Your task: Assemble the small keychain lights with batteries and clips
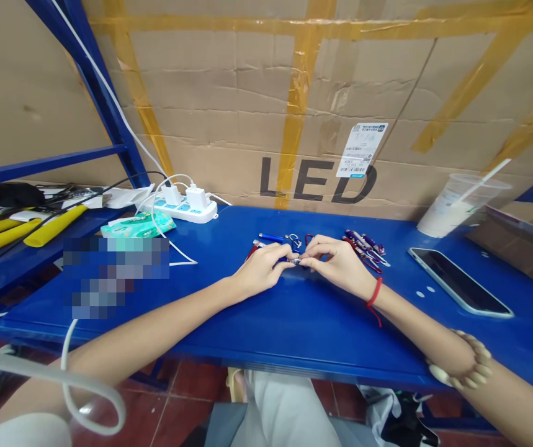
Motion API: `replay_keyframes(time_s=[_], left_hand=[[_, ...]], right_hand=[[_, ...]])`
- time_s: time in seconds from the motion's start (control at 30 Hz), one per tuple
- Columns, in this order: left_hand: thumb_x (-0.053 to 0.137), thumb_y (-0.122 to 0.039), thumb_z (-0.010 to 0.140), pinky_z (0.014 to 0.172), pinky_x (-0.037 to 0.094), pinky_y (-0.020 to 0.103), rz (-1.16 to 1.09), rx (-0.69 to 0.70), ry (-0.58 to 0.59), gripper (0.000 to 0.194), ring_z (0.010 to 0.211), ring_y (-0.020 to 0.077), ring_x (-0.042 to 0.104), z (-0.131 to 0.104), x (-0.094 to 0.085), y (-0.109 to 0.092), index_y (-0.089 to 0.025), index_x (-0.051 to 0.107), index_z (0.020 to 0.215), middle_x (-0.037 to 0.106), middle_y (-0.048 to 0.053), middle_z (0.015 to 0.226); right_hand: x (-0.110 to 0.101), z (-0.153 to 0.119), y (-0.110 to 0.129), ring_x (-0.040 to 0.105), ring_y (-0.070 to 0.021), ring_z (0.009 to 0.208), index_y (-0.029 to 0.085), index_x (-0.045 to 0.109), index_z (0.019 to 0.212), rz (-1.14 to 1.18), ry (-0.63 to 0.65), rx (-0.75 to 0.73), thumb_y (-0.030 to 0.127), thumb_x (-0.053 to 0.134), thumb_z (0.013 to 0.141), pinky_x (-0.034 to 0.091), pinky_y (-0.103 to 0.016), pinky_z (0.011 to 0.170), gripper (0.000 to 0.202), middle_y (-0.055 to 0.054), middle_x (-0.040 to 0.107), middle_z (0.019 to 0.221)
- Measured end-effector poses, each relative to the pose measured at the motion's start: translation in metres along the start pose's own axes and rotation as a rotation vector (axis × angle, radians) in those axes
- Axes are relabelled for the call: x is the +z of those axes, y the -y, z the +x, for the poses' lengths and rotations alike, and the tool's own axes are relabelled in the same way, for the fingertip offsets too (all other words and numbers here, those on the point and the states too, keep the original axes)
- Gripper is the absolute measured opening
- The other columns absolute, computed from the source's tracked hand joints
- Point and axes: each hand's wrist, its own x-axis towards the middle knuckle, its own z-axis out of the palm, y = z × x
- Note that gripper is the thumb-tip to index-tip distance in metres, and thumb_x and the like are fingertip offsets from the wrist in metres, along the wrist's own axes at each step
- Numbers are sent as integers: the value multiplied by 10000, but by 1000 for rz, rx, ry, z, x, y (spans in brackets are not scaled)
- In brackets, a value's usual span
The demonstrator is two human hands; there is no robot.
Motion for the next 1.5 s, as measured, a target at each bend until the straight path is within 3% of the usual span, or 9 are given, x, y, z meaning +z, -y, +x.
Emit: replay_keyframes(time_s=[0.27, 0.47, 0.7, 0.83, 0.93, 1.13, 1.3, 1.5], left_hand=[[503, -152, 836, 734, 464, 246, 6, -1, 2, 57, 809, 147, 599, 0, -1, 1, -168, 556, 827, 650, 26, 834], [524, -164, 824, 776, 481, 250, -109, -104, 26, 70, 875, 152, 628, 8, -4, -1, -165, 570, 877, 670, 33, 905], [534, -189, 817, 789, 491, 242, -191, -197, -47, 130, 877, 144, 640, 11, -3, -6, -174, 581, 938, 680, 22, 932], [531, -238, 824, 830, 486, 263, -179, -299, -149, 187, 906, 155, 639, 13, -3, -6, -194, 601, 992, 683, 24, 965], [491, -278, 847, 783, 504, 267, -211, -408, -262, 211, 855, 162, 654, 14, -8, 0, -182, 607, 995, 696, 40, 886], [517, -316, 827, 582, 498, 219, -311, -586, -439, 193, 539, 104, 627, 14, -12, 12, -179, 548, 960, 705, 33, 836], [556, -339, 794, 540, 496, 215, -440, -575, -438, 214, 623, 141, 658, 15, -8, 7, -188, 488, 929, 692, 36, 815], [548, -388, 798, 599, 472, 222, -430, -565, -466, 248, 696, 150, 660, 17, -14, 9, -189, 466, 920, 696, 34, 754]], right_hand=[[1, 2, 1, 531, -90, 450, 141, 633, 585, 128, 123, 167, 481, 615, 714, 429, -219, 422, 365, -48, 601, 680], [0, 4, -5, 527, -87, 431, 130, 640, 631, 153, 115, 217, 514, 614, 700, 391, -202, 382, 391, -42, 597, 649], [-3, 7, 0, 521, -83, 429, 136, 642, 640, 147, 46, 175, 536, 609, 698, 400, -213, 405, 405, -46, 619, 695], [-13, 9, -2, 534, -96, 455, 150, 654, 688, 29, -73, 162, 524, 577, 736, 422, -232, 443, 385, -53, 643, 744], [-22, 10, -10, 567, -110, 549, 176, 668, 662, -234, -153, 89, 487, 595, 736, 452, -250, 547, 329, -48, 659, 826], [-30, 8, -16, 613, -122, 693, 226, 672, 535, -580, 67, 150, 441, 638, 690, 400, -235, 542, 266, 15, 668, 880], [-27, 7, -14, 616, -123, 661, 220, 666, 512, -620, 118, 187, 459, 646, 684, 402, -242, 552, 295, 16, 676, 854], [-26, 10, -21, 618, -151, 737, 223, 725, 696, -474, 37, 3, 489, 589, 760, 464, -269, 697, 305, -40, 658, 885]])
